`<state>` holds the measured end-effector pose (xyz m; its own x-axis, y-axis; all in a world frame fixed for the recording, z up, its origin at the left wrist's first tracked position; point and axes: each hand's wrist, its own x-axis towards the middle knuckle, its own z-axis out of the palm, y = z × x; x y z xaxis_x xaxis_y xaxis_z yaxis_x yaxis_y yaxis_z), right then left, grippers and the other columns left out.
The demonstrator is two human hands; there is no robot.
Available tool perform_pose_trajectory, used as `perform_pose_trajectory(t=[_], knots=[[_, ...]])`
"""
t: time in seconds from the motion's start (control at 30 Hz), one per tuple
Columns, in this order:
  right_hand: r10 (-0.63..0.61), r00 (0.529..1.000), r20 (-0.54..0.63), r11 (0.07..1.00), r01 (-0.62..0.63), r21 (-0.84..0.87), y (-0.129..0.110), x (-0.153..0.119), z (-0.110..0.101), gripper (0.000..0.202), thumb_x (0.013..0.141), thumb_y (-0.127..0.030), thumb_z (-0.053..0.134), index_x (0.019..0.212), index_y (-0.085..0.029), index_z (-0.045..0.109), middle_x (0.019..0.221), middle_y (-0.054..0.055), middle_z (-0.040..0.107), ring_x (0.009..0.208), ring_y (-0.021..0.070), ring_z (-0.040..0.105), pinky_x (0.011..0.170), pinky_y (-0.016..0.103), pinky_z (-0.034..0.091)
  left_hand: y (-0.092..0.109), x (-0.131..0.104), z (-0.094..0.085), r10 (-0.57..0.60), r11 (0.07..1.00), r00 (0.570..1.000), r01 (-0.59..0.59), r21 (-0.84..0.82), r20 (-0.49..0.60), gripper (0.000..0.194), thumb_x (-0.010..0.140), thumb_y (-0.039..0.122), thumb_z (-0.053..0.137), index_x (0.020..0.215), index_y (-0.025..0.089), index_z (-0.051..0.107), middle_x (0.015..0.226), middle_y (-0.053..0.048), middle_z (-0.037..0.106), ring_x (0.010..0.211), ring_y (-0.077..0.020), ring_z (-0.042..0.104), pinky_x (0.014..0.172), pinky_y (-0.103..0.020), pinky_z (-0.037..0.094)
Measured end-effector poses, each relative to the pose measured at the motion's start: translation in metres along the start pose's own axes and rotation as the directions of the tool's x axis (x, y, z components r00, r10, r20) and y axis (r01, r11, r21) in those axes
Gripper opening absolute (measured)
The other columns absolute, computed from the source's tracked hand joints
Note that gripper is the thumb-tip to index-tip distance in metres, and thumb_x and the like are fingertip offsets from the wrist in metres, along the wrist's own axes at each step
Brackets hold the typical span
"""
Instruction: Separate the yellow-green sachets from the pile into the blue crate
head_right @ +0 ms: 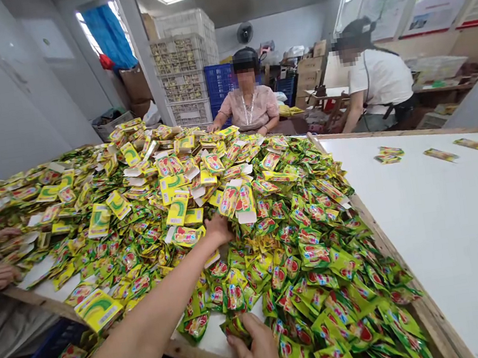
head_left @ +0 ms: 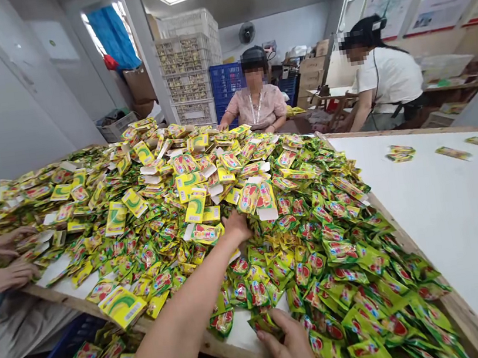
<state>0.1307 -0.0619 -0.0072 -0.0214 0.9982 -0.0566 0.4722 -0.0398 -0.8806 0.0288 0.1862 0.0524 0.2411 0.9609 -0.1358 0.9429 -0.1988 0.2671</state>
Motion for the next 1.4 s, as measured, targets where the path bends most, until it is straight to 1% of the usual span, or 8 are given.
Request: perform_pose_trajectory(t=[0.27,0.37,0.5,0.6,0.87,1.13,1.27,1.4], knots=[[0.037,0.998,-0.044,0.999,-0.038,-0.021,0.003,-0.003,-0.002,0.012,0.075,-0.025,0.059,0.068,-0.019,0.052,0.074,0.001,0.055,0.073,0.0176,0.051,0.066,0.025,0.036,-0.002,-0.064,-0.005,0.271,0.958,0.961,-0.265,-0.109,0.051,0.062,0.057,0.068,0.071,0.092,0.017,0.069,0.109,-0.016,0.063,0.107,-0.038,0.057,0.089,-0.044,0.047],[0.055,0.998,-0.021,0.998,-0.055,-0.015,0.0,-0.001,-0.002,0.009,0.074,-0.023,0.059,0.07,-0.018,0.052,0.075,0.001,0.055,0.074,0.0173,0.05,0.067,0.025,0.034,0.035,-0.042,-0.009,0.323,0.908,0.934,-0.351,-0.23,-0.151,0.065,0.069,0.069,0.062,0.111,0.02,0.065,0.13,-0.017,0.05,0.121,-0.0377,0.048,0.095,-0.043,0.045],[0.058,0.998,-0.027,0.998,-0.058,0.023,-0.001,0.002,-0.003,0.013,0.071,-0.021,0.059,0.066,-0.018,0.048,0.07,-0.001,0.051,0.071,0.0159,0.047,0.064,0.024,0.032,0.1,-0.009,0.003,0.265,0.949,0.962,-0.272,-0.158,-0.063,0.092,0.055,0.063,0.076,0.134,0.025,0.048,0.15,-0.017,0.023,0.136,-0.0508,0.019,0.099,-0.055,0.039],[0.074,0.995,-0.074,0.997,-0.071,0.044,0.0,-0.001,-0.004,0.013,0.069,-0.02,0.059,0.062,-0.018,0.048,0.067,-0.002,0.049,0.068,0.0149,0.045,0.062,0.024,0.031,0.121,-0.01,0.01,0.242,0.969,0.967,-0.245,-0.031,-0.085,0.069,0.063,0.042,0.077,0.126,0.022,0.055,0.143,-0.019,0.029,0.13,-0.0456,0.032,0.095,-0.046,0.044],[0.112,0.977,-0.18,0.991,-0.096,0.093,0.007,-0.009,-0.003,0.01,0.068,-0.023,0.063,0.075,-0.018,0.06,0.08,0.002,0.063,0.079,0.0194,0.054,0.071,0.026,0.04,0.052,-0.062,0.006,0.315,0.949,0.945,-0.312,0.054,-0.086,0.053,0.065,0.018,0.068,0.117,0.021,0.062,0.112,-0.017,0.049,0.103,-0.0373,0.056,0.086,-0.057,0.045],[0.047,0.937,-0.347,0.987,-0.096,-0.126,-0.005,0.022,-0.041,0.027,0.078,-0.034,0.049,0.096,-0.016,0.06,0.087,0.01,0.067,0.082,0.0251,0.059,0.075,0.032,0.041,-0.022,-0.094,-0.025,0.377,0.925,0.923,-0.37,0.085,-0.084,0.045,0.071,0.008,0.066,0.111,0.03,0.067,0.152,-0.009,0.025,0.138,-0.0406,0.022,0.103,-0.058,0.035],[-0.029,0.926,-0.376,0.964,-0.074,-0.257,-0.02,0.021,-0.06,0.026,0.08,-0.035,0.049,0.094,-0.018,0.062,0.081,0.008,0.065,0.074,0.0231,0.057,0.07,0.031,0.04,-0.04,-0.121,-0.041,0.341,0.937,0.936,-0.332,0.108,-0.085,0.068,0.065,0.017,0.078,0.127,0.03,0.054,0.157,-0.011,0.013,0.141,-0.0449,0.008,0.101,-0.067,0.029],[0.002,0.96,-0.279,0.987,-0.046,-0.152,-0.023,0.012,-0.062,0.022,0.077,-0.041,0.057,0.08,-0.019,0.058,0.072,0.003,0.061,0.069,0.0192,0.054,0.065,0.028,0.041,-0.031,-0.161,-0.013,0.346,0.91,0.898,-0.391,-0.136,-0.271,0.024,0.086,0.027,0.059,0.109,0.022,0.062,0.126,-0.011,0.055,0.121,-0.0274,0.048,0.101,-0.044,0.04]])
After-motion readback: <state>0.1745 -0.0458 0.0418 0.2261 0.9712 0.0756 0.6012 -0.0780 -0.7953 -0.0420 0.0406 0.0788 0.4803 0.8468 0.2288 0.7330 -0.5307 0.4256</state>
